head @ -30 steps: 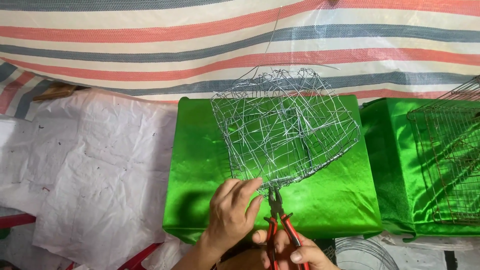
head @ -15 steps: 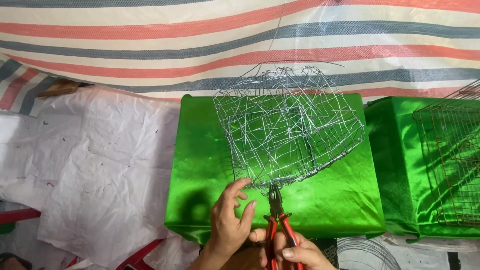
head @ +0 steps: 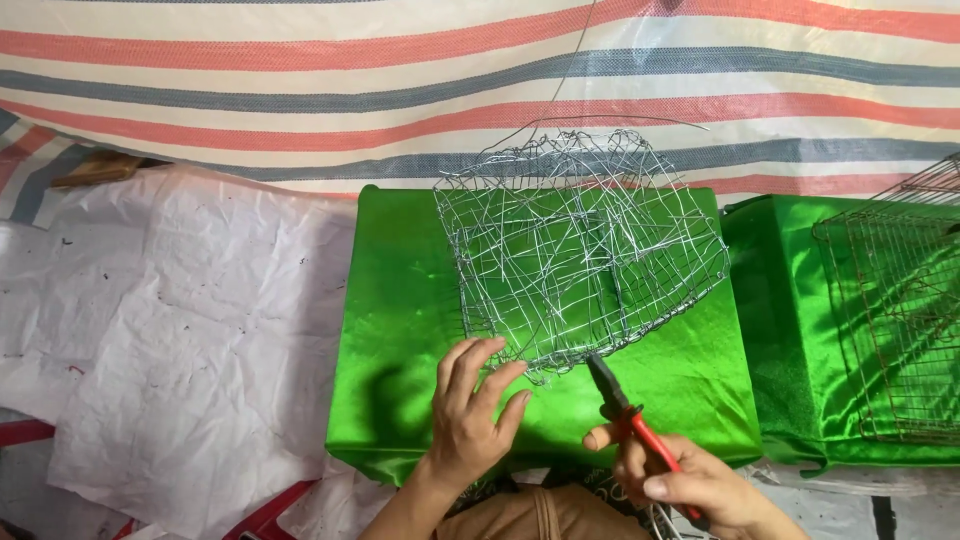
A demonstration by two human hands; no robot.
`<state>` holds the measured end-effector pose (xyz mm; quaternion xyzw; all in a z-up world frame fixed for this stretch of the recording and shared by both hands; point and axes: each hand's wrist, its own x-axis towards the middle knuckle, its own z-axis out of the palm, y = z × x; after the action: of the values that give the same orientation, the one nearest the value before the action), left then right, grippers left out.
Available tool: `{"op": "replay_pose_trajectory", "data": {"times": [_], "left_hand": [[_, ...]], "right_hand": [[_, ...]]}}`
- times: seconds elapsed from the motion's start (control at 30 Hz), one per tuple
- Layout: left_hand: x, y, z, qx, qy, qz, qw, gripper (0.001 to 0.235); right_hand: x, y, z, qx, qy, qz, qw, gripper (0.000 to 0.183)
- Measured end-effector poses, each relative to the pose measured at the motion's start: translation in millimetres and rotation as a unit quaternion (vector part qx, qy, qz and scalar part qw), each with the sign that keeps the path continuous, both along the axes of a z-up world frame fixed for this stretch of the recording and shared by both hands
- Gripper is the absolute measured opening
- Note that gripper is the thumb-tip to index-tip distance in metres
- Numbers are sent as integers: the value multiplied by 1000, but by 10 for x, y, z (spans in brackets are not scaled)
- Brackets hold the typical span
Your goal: The person weaves and twists thin wire around a square wire mesh basket frame on a green-covered table, pressing and bending the wires by hand to secure them to the frame, occasionally using pliers to grip and twist the wire ends while rotating the basket to work on different sides.
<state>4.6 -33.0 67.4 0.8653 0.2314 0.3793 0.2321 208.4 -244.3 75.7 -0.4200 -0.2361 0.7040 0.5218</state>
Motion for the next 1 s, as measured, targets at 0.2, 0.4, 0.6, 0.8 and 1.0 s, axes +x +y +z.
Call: {"op": "replay_pose_trajectory", "data": {"times": [0.2, 0.4, 0.6, 0.8, 1.0], "left_hand": [[51, 137, 12, 84, 67, -51, 993, 45], [67, 144, -76, 86, 69, -58, 992, 62], [94, 128, -177, 97, 53, -45, 993, 59], [49, 53, -387, 25, -13, -25, 999, 74], [89, 55, -519, 75, -13, 7, 997, 68]], "right_hand": [[-535, 41, 53, 14, 248, -96, 964, 23], [-880, 151, -28, 77, 313, -113, 940, 19], [-1021, 192, 172, 29, 238, -149, 959, 23], [-1131, 274, 66, 54, 272, -161, 947, 29], [-1273, 344, 162, -28, 216, -200, 955, 23]]}}
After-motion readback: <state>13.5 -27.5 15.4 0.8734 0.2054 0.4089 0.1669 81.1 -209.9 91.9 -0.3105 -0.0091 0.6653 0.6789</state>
